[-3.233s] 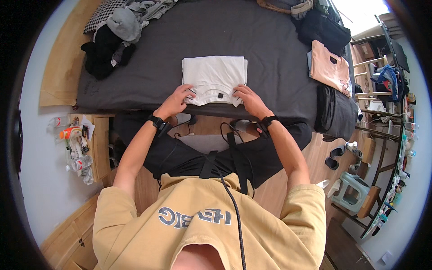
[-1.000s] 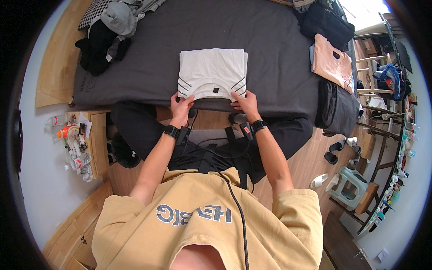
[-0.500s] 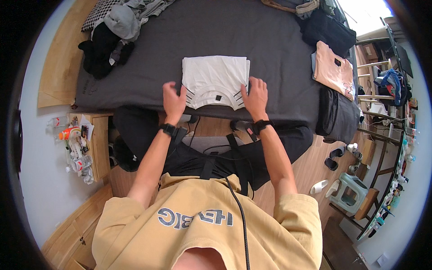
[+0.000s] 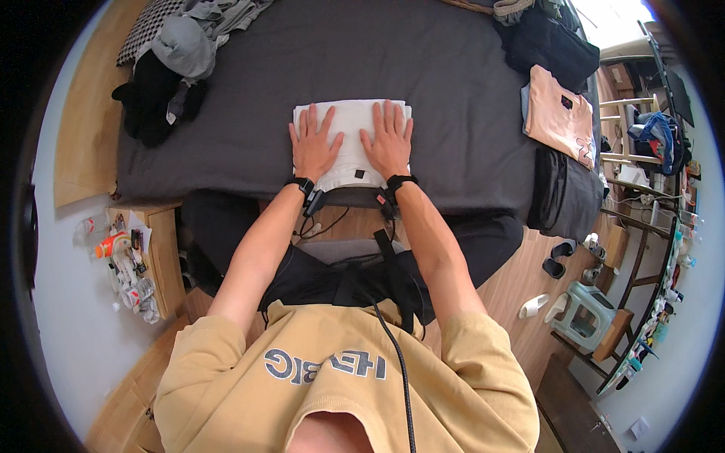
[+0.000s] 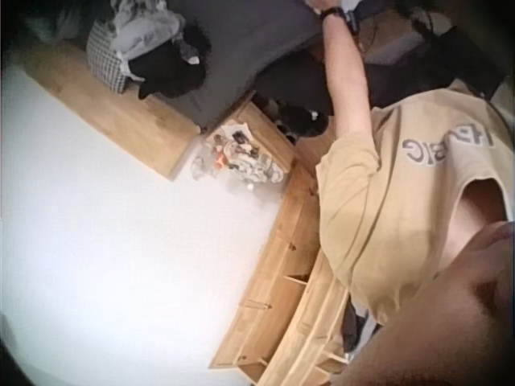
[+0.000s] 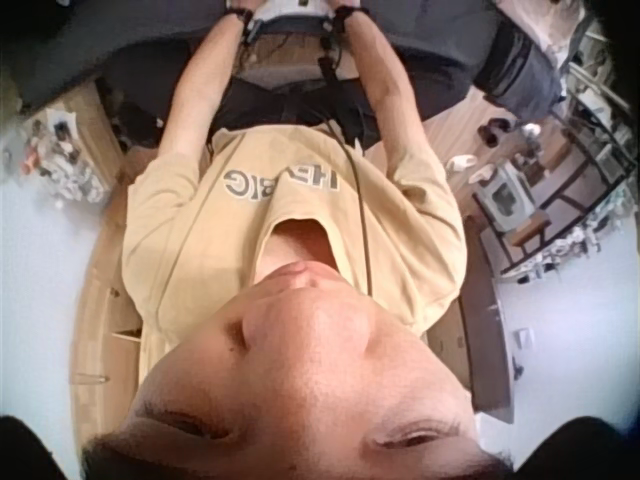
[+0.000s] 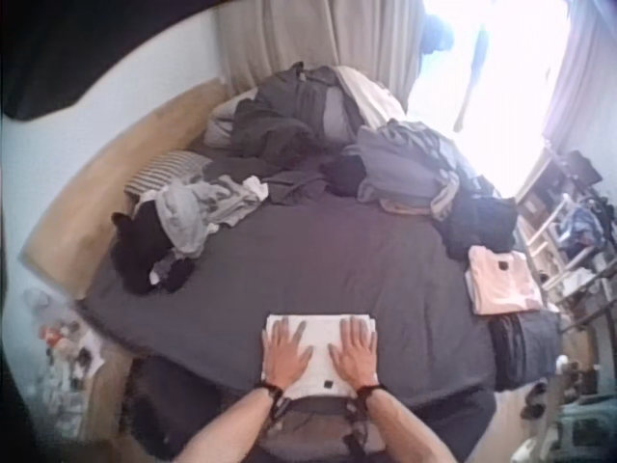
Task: The person folds a white t-shirt on a bed, smoothing and aligning it before stacking it with other folded clothes. They then pick up a gray long-sleeve shirt and begin to fold it.
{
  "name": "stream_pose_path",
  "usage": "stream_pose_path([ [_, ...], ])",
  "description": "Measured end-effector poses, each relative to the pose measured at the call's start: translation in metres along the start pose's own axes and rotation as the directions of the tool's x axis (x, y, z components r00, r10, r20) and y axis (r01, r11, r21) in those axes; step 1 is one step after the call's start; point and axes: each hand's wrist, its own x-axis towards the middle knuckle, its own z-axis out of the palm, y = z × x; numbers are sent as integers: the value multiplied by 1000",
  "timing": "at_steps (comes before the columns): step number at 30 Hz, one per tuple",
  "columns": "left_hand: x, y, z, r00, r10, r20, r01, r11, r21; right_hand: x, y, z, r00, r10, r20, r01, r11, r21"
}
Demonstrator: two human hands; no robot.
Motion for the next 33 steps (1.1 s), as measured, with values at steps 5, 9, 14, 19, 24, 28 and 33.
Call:
stream_pose_path([
  [5, 3, -2, 10, 998, -28, 47, 28, 1000, -8, 0, 3, 10, 998, 65, -14, -65, 998, 0],
  [9, 11, -11, 24, 997, -24, 78, 25, 1000, -12, 6, 1, 13, 993, 109, 52, -109, 994, -17],
  [14, 37, -76, 9, 998, 37, 57, 5, 796, -606, 12, 37, -13, 993, 117, 2, -111, 934, 340],
  [19, -3, -96, -23, 720, -365, 590, 673, 162, -722, -18, 63, -43, 765, 465, 446, -644, 533, 549],
  [24, -29, -60, -39, 565, -137, 814, 822, 10, -569, 8, 66, -74, 651, 184, 737, -684, 563, 464],
  [28, -86, 13, -54, 579, -170, 798, 763, -234, -603, 79, 68, -126, 762, -80, 643, -163, 937, 309],
  [33, -119, 74, -99, 202, 478, 855, 810, 409, -420, 150, 12, -188, 661, -303, 687, 364, 929, 60],
])
